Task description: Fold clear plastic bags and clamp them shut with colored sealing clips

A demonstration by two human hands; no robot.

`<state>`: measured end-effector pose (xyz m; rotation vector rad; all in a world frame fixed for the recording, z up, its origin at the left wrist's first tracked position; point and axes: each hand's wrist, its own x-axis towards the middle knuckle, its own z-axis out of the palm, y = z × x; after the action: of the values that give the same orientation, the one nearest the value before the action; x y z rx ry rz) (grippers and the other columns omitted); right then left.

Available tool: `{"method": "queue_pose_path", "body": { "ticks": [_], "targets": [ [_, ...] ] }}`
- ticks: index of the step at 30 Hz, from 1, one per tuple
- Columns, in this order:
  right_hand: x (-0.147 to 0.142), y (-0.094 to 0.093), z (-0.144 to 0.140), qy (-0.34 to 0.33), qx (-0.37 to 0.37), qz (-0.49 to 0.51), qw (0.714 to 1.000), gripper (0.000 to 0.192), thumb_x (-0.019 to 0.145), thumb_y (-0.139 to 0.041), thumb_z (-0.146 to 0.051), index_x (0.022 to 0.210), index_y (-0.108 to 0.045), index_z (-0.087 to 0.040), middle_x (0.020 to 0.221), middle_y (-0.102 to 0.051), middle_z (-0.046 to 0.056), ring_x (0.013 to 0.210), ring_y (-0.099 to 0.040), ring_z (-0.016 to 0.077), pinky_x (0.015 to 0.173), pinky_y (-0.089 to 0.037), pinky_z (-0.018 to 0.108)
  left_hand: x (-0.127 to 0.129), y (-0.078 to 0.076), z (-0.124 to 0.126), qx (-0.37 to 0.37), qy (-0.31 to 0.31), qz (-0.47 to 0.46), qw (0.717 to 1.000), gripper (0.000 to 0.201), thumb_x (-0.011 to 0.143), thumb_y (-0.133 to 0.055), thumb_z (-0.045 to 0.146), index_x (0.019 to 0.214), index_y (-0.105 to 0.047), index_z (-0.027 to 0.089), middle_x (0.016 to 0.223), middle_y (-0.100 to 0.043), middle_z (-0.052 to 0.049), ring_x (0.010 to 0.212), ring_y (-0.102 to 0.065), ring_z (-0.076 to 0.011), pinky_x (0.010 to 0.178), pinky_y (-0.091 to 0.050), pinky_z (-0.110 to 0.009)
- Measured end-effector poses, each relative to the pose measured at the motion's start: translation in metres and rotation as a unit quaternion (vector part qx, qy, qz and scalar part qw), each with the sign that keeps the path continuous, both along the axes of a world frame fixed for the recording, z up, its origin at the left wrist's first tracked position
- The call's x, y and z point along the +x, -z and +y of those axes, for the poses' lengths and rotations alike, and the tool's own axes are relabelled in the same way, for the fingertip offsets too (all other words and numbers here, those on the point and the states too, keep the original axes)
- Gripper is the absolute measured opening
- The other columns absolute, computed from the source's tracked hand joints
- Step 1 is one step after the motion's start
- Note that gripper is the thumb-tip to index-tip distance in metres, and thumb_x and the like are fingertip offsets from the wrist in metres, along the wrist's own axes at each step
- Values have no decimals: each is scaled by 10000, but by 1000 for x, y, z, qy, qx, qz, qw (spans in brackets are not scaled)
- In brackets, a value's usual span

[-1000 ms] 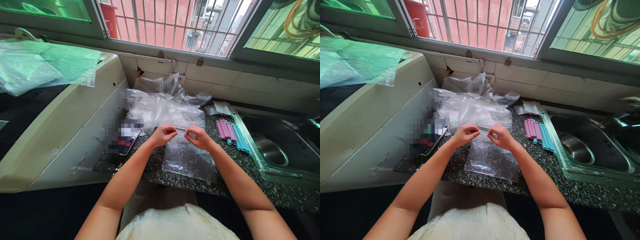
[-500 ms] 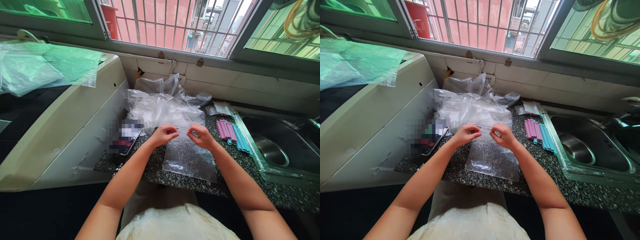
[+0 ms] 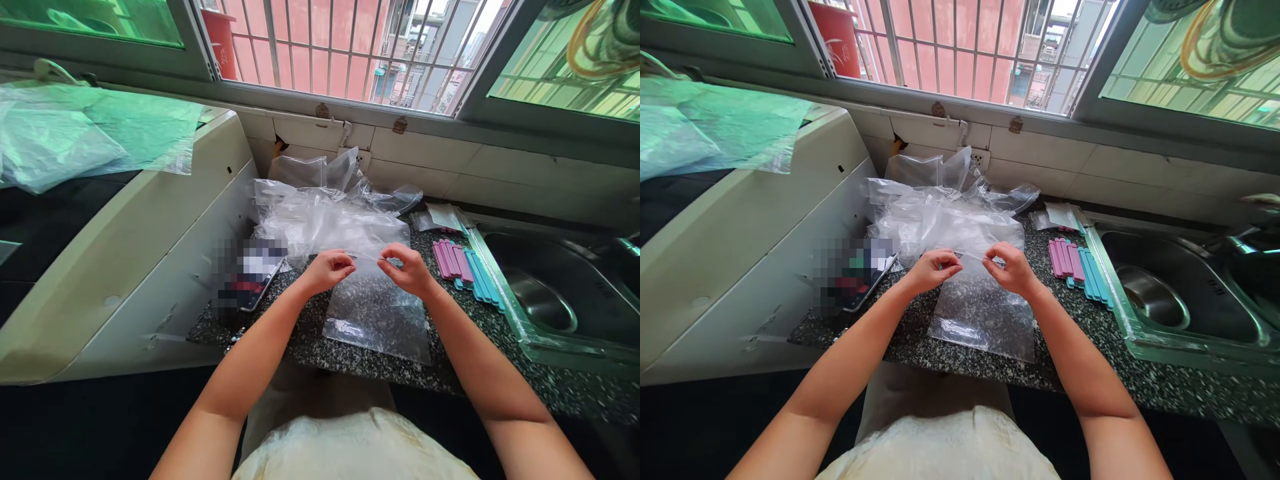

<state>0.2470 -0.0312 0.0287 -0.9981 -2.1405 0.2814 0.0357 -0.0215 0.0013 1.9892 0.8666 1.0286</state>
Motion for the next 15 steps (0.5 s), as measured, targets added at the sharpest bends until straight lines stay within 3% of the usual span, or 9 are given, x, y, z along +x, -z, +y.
{"method": "queue_pose_path", "body": {
  "ticks": [3, 8, 15],
  "targets": [
    [-2, -1, -2, -11, -5, 4, 1000, 101, 798, -560, -295, 775, -556, -197, 738, -605, 35, 695, -539, 154, 656, -431, 285, 1, -1, -2, 4, 0, 1, 1000, 106, 744, -572, 155, 659, -628, 121, 619, -512, 6, 559, -466, -74, 526, -378, -189],
    [-6, -5, -5, -27, 2, -21, 999, 191, 829, -528, -281, 658, -531, -197, 654, -569, 25, 651, -512, 147, 643, -412, 287, 4, -1, -5, 14, 2, 11, 1000, 120, 743, -577, 155, 635, -617, 123, 600, -504, 10, 550, -449, -73, 516, -360, -190],
    [-5, -7, -6, -34, 8, -20, 999, 197, 821, -538, -252, 633, -540, -196, 639, -577, 23, 639, -516, 144, 648, -409, 290, 5, 1, -4, 9, 8, 14, 1000, 114, 743, -575, 151, 642, -619, 120, 613, -526, 0, 556, -458, -76, 517, -364, -194]
  ]
}}
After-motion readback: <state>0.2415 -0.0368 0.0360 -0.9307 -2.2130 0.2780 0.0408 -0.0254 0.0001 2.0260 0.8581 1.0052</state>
